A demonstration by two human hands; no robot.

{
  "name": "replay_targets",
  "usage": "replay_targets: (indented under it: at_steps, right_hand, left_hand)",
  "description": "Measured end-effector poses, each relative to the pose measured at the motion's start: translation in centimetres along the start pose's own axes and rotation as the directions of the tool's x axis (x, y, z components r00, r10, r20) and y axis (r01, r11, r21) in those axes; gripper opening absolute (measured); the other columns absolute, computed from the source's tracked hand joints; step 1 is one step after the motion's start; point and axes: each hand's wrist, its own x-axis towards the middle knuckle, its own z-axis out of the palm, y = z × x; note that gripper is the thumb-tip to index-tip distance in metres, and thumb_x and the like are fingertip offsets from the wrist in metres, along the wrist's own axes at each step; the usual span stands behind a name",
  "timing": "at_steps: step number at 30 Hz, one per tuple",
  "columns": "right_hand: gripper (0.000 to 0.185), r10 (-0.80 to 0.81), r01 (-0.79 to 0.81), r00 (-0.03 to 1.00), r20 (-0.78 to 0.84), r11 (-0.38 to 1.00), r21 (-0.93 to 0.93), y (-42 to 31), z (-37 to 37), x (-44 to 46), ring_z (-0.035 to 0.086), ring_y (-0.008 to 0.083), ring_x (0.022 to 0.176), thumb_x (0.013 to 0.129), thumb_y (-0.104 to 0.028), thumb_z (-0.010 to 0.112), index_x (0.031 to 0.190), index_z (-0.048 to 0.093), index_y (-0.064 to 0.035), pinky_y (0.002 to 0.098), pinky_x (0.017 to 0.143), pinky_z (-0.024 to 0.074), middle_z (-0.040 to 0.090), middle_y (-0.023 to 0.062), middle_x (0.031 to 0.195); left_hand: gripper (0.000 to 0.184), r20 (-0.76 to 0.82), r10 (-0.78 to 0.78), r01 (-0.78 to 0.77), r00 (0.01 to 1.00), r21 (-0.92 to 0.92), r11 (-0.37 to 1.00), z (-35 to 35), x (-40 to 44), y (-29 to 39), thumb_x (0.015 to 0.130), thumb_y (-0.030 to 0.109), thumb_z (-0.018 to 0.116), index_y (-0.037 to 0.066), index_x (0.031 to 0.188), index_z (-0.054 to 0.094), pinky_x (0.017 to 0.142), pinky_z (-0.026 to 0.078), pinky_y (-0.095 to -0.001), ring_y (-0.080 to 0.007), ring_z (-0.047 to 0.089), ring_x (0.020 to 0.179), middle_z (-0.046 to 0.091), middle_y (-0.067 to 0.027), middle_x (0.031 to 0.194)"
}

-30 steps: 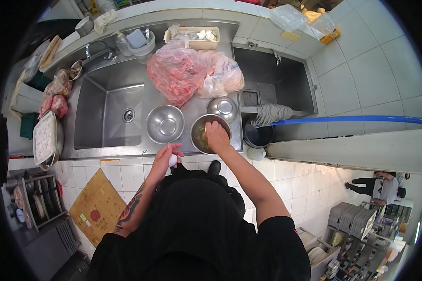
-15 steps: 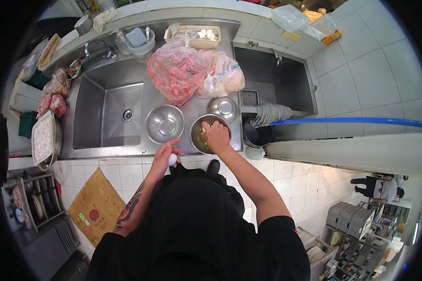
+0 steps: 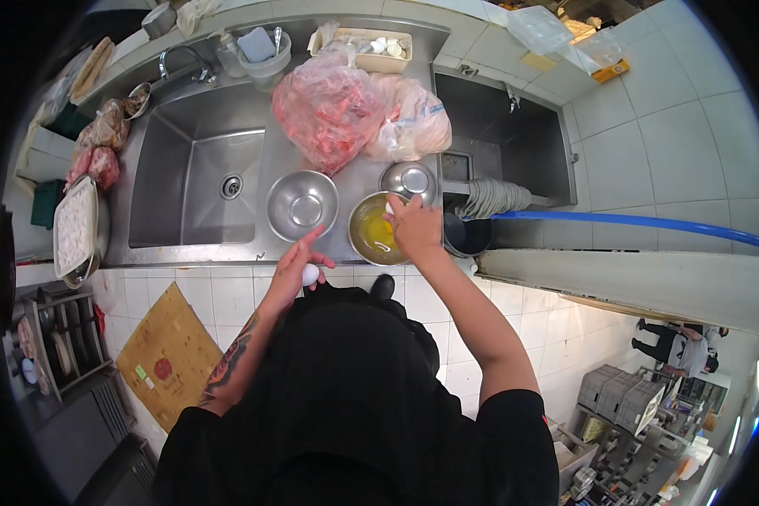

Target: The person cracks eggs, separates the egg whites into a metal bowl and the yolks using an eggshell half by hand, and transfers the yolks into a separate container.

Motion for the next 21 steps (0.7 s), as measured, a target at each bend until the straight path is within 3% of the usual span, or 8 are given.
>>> replay_targets:
  at_steps: [6, 9, 12, 14, 15, 17, 18, 21]
  right_hand:
    - [0.04, 0.035, -0.033, 0.996, -0.079, 0.999, 0.022, 2.0, -3.3, -0.4, 0.068, 0.032, 0.078, 0.1, -0.047, 0.056, 0.137, 0.054, -0.0303, 0.0472, 0.073, 0.0471, 0.061, 0.0138, 0.098]
    - [0.041, 0.088, -0.079, 0.991, -0.104, 0.993, 0.089, 2.7, -5.2, -0.7, 0.069, 0.0323, 0.083, 0.101, -0.047, 0.056, 0.137, 0.053, -0.0285, 0.0478, 0.075, 0.0476, 0.062, 0.0139, 0.099]
    - [0.042, 0.168, -0.115, 0.968, -0.186, 0.957, 0.266, 2.8, -7.5, -1.2, 0.069, 0.0352, 0.09, 0.101, -0.042, 0.058, 0.136, 0.053, -0.0201, 0.0492, 0.078, 0.0491, 0.063, 0.0166, 0.105]
    - [0.039, 0.302, -0.07, 0.903, -0.307, 0.807, 0.587, 2.5, -8.5, -1.3, 0.067, 0.0393, 0.097, 0.102, -0.032, 0.061, 0.132, 0.053, -0.0099, 0.0479, 0.084, 0.0504, 0.064, 0.0201, 0.112]
    - [0.039, 0.298, -0.067, 0.903, -0.308, 0.807, 0.587, 2.4, -7.5, -1.0, 0.067, 0.0393, 0.097, 0.102, -0.032, 0.061, 0.132, 0.053, -0.0099, 0.0479, 0.084, 0.0504, 0.064, 0.0201, 0.112]
    - [0.034, 0.347, -0.008, 0.908, -0.235, 0.574, 0.819, 1.9, -3.3, -0.5, 0.065, 0.0416, 0.1, 0.102, -0.024, 0.061, 0.129, 0.052, -0.0038, 0.045, 0.087, 0.0507, 0.063, 0.0226, 0.113]
    - [0.032, 0.32, -0.041, 0.937, -0.144, 0.508, 0.86, 1.9, -1.4, -0.3, 0.064, 0.0412, 0.101, 0.103, -0.023, 0.06, 0.127, 0.053, -0.0027, 0.044, 0.088, 0.0501, 0.063, 0.0234, 0.11]
    - [0.03, 0.291, 0.046, 0.929, -0.229, 0.523, 0.851, 1.6, -0.2, 2.1, 0.065, 0.0391, 0.1, 0.102, -0.023, 0.062, 0.123, 0.056, -0.0022, 0.0434, 0.087, 0.0506, 0.064, 0.0231, 0.108]
  left_hand:
    - [0.056, -0.006, -0.003, 0.002, 1.0, -0.029, 1.0, -0.3, -0.3, 0.5, 0.114, 0.045, 0.029, 0.012, 0.158, 0.039, 0.057, 0.047, -0.0198, -0.0078, 0.061, 0.07, 0.071, -0.0085, 0.098]
    - [0.055, -0.012, 0.003, -0.003, 1.0, -0.032, 0.999, -0.5, -0.5, 0.4, 0.114, 0.044, 0.029, 0.012, 0.158, 0.039, 0.058, 0.048, -0.0198, -0.008, 0.061, 0.069, 0.07, -0.0085, 0.098]
    - [0.055, -0.011, 0.025, -0.025, 1.0, -0.043, 0.999, -1.2, -0.3, -0.7, 0.114, 0.043, 0.029, 0.011, 0.157, 0.04, 0.059, 0.049, -0.021, -0.0088, 0.062, 0.072, 0.07, -0.0082, 0.098]
    - [0.056, -0.034, 0.023, -0.025, 0.999, -0.076, 0.997, -1.6, -0.2, -1.5, 0.114, 0.044, 0.03, 0.009, 0.155, 0.043, 0.06, 0.05, -0.0221, -0.0095, 0.062, 0.074, 0.069, -0.0083, 0.097]
    - [0.056, -0.055, 0.023, -0.029, 0.998, -0.107, 0.994, -1.7, 0.0, -1.9, 0.114, 0.044, 0.03, 0.006, 0.152, 0.046, 0.06, 0.051, -0.0232, -0.0102, 0.062, 0.075, 0.068, -0.0084, 0.096]
    - [0.057, -0.081, 0.016, -0.026, 0.997, -0.12, 0.992, -1.8, -0.1, -2.1, 0.114, 0.044, 0.03, 0.004, 0.149, 0.048, 0.063, 0.052, -0.0244, -0.0112, 0.062, 0.079, 0.068, -0.0087, 0.097]
    - [0.057, -0.103, 0.009, -0.022, 0.995, -0.13, 0.991, -1.8, -0.2, -2.2, 0.114, 0.044, 0.03, 0.001, 0.146, 0.05, 0.065, 0.053, -0.0256, -0.0122, 0.063, 0.082, 0.068, -0.009, 0.098]
    - [0.051, -0.095, -0.031, 0.003, 0.995, -0.284, 0.959, -1.9, -0.5, -2.4, 0.113, 0.039, 0.035, 0.0, 0.142, 0.052, 0.073, 0.055, -0.0286, -0.015, 0.064, 0.091, 0.067, -0.0102, 0.104]
